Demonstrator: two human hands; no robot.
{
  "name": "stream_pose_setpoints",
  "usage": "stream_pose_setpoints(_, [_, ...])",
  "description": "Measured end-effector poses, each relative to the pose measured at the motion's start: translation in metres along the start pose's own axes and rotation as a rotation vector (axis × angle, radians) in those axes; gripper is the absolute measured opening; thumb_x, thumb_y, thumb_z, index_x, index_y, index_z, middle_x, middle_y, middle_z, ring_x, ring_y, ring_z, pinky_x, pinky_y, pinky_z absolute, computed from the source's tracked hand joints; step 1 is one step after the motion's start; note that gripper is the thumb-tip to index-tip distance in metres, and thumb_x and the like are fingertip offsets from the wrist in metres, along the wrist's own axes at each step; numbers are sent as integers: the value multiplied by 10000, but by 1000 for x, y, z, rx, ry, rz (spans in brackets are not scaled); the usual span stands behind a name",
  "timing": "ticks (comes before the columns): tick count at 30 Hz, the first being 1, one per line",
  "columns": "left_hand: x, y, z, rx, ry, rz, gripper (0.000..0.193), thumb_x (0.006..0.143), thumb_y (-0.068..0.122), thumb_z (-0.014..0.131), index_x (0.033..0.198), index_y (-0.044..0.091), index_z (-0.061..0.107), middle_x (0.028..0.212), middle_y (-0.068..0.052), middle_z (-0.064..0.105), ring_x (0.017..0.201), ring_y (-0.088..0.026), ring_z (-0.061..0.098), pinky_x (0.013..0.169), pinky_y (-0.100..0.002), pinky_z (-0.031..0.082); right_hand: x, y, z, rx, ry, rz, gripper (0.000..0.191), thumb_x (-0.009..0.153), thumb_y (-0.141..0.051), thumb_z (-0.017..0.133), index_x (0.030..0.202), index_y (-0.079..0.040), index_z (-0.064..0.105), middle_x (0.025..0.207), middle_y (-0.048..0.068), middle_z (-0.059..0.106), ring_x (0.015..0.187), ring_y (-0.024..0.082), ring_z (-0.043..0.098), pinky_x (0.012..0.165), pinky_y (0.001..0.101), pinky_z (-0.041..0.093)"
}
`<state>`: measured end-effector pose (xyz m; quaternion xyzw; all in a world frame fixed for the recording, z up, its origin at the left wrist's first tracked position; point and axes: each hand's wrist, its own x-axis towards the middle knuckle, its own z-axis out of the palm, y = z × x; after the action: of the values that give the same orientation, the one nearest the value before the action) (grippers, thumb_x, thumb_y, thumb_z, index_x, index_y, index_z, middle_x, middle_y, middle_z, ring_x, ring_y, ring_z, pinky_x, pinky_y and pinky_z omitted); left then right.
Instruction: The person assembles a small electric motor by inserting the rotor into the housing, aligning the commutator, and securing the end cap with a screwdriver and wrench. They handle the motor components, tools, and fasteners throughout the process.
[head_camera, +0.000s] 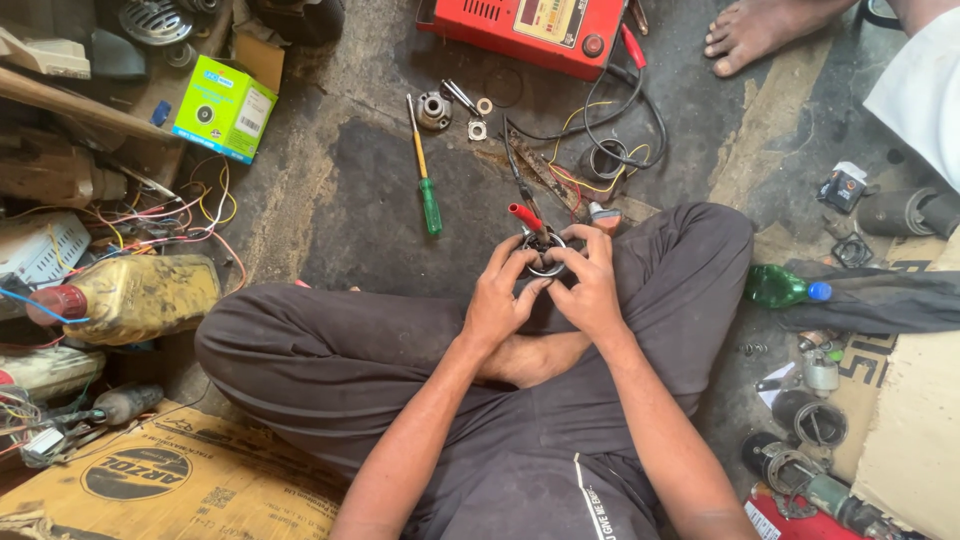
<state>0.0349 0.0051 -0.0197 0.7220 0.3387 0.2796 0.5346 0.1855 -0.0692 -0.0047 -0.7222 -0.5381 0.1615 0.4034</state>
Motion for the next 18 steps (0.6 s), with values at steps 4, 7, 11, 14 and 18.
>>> stream_pose_setpoints(4, [2, 0, 0, 13, 12, 14, 374, 877, 127, 773, 1216, 78, 623, 1425, -208, 560, 1162, -415, 679, 929, -436, 586, 2, 1, 0, 3, -4, 5, 305, 695, -50, 808, 989, -64, 728, 1268, 115, 571, 1111, 303, 523, 880, 372, 469])
stream_pose_setpoints(7, [3, 0, 1, 17, 16, 17, 370, 876, 124, 774, 1212, 77, 628, 1422, -211, 564, 1166, -421, 673, 929, -439, 585, 4, 2, 0, 7, -1, 4, 310, 691, -50, 805, 991, -63, 726, 1269, 117, 572, 1109, 301, 528, 878, 371, 469])
stream_pose_setpoints(11, [6, 1, 1, 18, 19, 3, 360, 875, 130, 773, 1201, 79, 629, 1420, -211, 566, 1162, -419, 676, 930, -438, 587, 7, 2, -1, 7, 3, 1, 304, 695, -51, 804, 989, -67, 727, 1265, 111, 575, 1097, 296, 533, 876, 367, 470])
stream_pose_setpoints(14, [7, 0, 2, 18, 25, 15, 357, 879, 134, 776, 1199, 77, 630, 1412, -212, 568, 1167, -422, 672, 933, -440, 586, 8, 2, -1, 6, 0, 0, 307, 692, -53, 807, 988, -67, 727, 1260, 106, 576, 1086, 295, 532, 873, 368, 466])
stream_pose_setpoints(18, [7, -1, 3, 15, 21, -2, 346, 880, 138, 773, 1191, 78, 632, 1420, -212, 571, 1168, -420, 676, 931, -438, 589, 9, 3, -1, 10, -4, 0, 304, 691, -54, 811, 984, -70, 729, 1260, 105, 575, 1074, 292, 528, 872, 369, 463])
